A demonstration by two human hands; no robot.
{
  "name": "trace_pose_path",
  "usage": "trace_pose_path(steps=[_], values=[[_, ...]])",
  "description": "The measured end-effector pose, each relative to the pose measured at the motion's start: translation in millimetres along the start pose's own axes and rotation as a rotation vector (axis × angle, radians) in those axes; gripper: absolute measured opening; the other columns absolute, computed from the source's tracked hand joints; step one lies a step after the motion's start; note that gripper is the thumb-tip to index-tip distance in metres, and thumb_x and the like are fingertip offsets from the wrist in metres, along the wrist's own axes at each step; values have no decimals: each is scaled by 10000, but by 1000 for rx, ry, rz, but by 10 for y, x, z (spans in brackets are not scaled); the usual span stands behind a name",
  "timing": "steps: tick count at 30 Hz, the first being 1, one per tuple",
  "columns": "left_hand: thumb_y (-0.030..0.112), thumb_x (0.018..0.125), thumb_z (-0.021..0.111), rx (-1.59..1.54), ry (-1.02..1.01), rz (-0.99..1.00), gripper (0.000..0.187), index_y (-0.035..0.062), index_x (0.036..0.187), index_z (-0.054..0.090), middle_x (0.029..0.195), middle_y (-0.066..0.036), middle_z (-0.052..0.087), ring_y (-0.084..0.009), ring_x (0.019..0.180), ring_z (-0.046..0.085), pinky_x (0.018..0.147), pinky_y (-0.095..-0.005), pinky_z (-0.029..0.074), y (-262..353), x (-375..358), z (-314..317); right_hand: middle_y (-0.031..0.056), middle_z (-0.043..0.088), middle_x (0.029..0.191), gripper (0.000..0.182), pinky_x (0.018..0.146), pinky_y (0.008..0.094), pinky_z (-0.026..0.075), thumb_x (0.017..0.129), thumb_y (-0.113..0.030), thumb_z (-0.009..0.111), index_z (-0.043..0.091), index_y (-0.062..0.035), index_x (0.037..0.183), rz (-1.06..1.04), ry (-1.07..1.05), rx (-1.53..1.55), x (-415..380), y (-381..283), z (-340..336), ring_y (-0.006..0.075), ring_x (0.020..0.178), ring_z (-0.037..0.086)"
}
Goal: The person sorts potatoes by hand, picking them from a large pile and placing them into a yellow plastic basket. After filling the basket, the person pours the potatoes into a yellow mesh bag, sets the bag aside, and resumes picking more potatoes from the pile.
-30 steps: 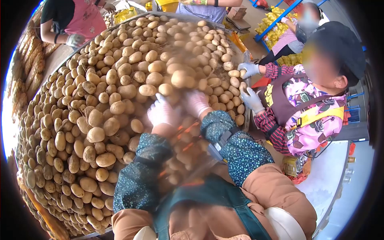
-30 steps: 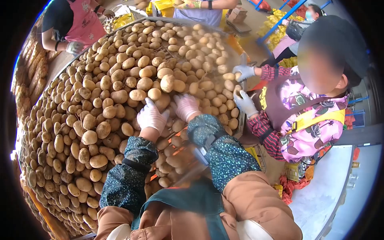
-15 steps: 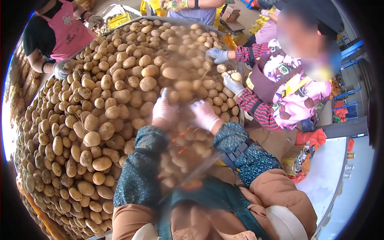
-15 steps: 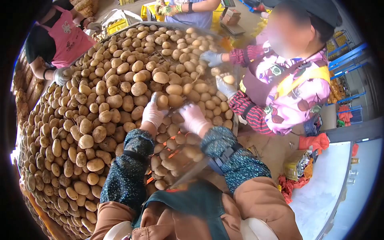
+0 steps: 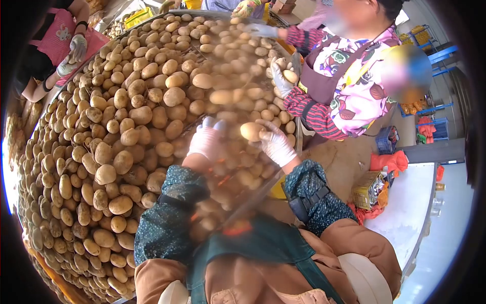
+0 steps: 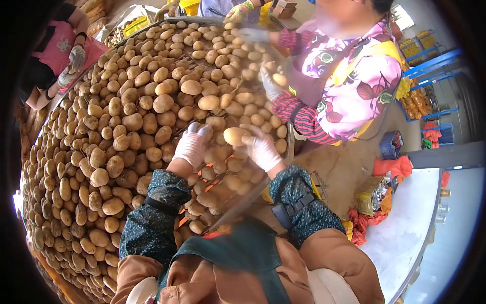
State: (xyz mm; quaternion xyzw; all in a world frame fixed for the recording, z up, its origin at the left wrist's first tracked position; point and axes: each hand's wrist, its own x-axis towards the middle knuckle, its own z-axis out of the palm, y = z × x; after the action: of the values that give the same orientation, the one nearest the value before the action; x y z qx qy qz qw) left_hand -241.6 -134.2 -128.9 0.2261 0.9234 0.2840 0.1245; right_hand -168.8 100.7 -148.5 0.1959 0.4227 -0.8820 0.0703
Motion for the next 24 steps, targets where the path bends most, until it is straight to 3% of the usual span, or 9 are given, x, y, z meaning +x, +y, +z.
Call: trace_pose_path(steps=[4, 5, 6, 8, 10, 12, 15, 20, 24], values=[[-68, 769, 686, -471, 249, -14, 684, 92, 1411, 510, 1306, -142, 573, -309, 1104, 607, 891, -386, 545, -337, -14, 201, 96, 665, 1111, 409, 830, 433, 572, 884, -198, 750, 608, -46, 1235, 148, 126, 290, 237, 43, -99, 273, 929, 659], [-90, 753, 695, -1109, 75, -377, 716, 74, 1423, 505, 1256, -122, 604, -269, 1091, 606, 860, -370, 549, -255, -82, 115, 84, 670, 1088, 389, 818, 413, 569, 890, -215, 743, 616, -53, 1219, 164, 209, 256, 372, 118, -176, 250, 900, 655], [-12, 765, 710, -1289, -4, -482, 693, 84, 1422, 510, 1192, -114, 647, -263, 1134, 603, 868, -381, 549, -213, -179, -104, 72, 675, 1065, 370, 805, 392, 565, 896, -233, 736, 623, -60, 1203, 183, 294, 224, 458, 189, -204, 228, 871, 651], [140, 801, 719, -1787, -125, -270, 629, 82, 1399, 532, 1164, -117, 678, -274, 1176, 598, 905, -387, 544, -237, -367, -203, 93, 718, 983, 321, 823, 321, 546, 870, -235, 753, 681, -52, 1123, -187, 184, -830, 382, -11, 282, 231, 909, 686], [237, 806, 723, -1649, 8, -205, 608, 66, 1363, 553, 1213, -127, 670, -290, 1210, 586, 931, -418, 541, -474, -448, 310, 184, 712, 1086, 420, 885, 398, 539, 850, -284, 759, 652, -29, 1168, -670, 56, -1360, 782, 214, 167, 319, 1045, 685], [316, 855, 725, -2183, 21, -442, 531, 39, 1288, 592, 1257, -159, 662, -323, 1184, 608, 952, -486, 541, -327, -562, 339, 210, 691, 1138, 450, 922, 432, 520, 853, -310, 744, 637, -27, 1186, -425, 25, -1627, 928, 195, 404, 358, 1110, 654], [319, 965, 663, -2251, -156, -718, 407, 32, 1248, 609, 1170, -157, 688, -309, 1014, 680, 893, -469, 574, 11, -657, 191, 206, 676, 1192, 450, 954, 456, 503, 874, -326, 714, 622, -42, 1211, -143, 46, -1734, 1109, 211, 462, 379, 1157, 626], [279, 863, 766, -631, -85, -198, 481, 34, 1260, 649, 1180, -184, 667, -301, 1026, 669, 910, -391, 542, -138, -555, 576, 152, 699, 1153, 485, 921, 382, 512, 899, -335, 703, 608, -44, 1275, -89, -244, -1148, 881, 45, 269, 285, 1079, 655], [304, 824, 764, -204, -241, -144, 687, 113, 1434, 515, 1338, -235, 569, -368, 1166, 610, 994, -411, 502, 441, -417, 197, 104, 688, 957, 556, 745, 323, 543, 915, -446, 700, 603, -18, 1255, 226, -111, -222, 32, -213, 343, 215, 830, 661]])
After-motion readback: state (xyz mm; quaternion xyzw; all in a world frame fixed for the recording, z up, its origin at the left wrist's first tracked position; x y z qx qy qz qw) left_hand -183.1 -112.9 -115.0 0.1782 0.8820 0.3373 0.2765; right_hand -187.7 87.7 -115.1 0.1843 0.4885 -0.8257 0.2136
